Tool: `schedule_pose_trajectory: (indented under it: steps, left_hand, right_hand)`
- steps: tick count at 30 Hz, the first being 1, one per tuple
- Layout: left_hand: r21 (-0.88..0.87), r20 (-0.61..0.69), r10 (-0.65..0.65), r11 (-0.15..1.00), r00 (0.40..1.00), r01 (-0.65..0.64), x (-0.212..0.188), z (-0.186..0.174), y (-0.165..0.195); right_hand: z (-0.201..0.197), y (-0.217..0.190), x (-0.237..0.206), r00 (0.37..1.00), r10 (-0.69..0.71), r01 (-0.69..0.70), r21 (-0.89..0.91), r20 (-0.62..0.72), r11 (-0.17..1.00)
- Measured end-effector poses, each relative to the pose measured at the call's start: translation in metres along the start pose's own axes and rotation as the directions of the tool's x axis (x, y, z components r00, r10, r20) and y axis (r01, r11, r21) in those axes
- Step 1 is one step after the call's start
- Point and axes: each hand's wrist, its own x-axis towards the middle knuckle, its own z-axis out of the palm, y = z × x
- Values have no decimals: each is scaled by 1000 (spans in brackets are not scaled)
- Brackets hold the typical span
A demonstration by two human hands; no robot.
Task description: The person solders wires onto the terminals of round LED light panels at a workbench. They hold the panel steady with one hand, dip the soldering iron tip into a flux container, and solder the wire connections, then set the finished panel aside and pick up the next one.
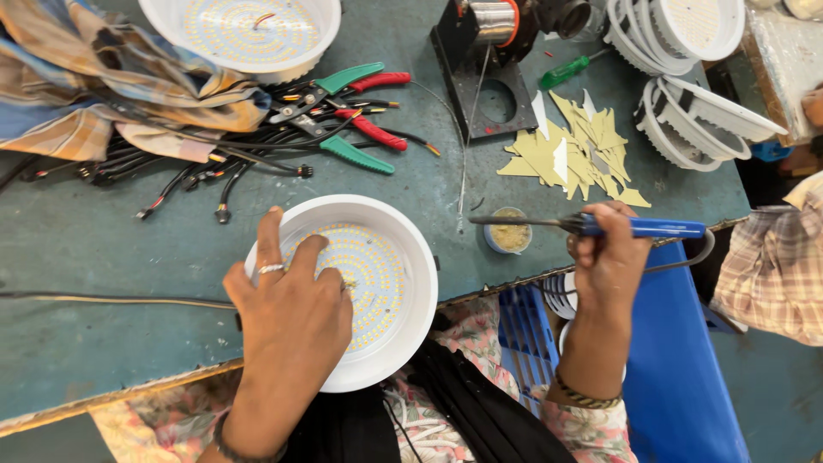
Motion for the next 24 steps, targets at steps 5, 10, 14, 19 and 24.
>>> schedule_pose_trajectory:
  steps: [5, 10, 14, 19, 24]
  left_hand:
    - [-3, -11, 29, 1000, 1000, -29, -3, -4, -7]
    - [-82, -6, 70, 994, 997, -71, -15, -8, -17]
    - [-65, 68, 62, 996, 996, -57, -27, -5, -15]
    - [41, 71, 151, 987, 986, -154, -41, -2, -11]
    - [-25, 103, 228, 974, 968, -227, -53, -8, -14]
  right_hand:
    - [-20, 0, -11, 951, 202, -275, 343, 236, 898]
    - [-17, -5, -47, 944, 175, -265, 323, 280, 909]
    - [-9, -16, -79, 956, 83, -149, 221, 282, 964]
    - [-3, -26, -109, 928, 1, -94, 231, 373, 968]
    - [-2, -39, -140, 932, -59, -13, 197, 358, 980]
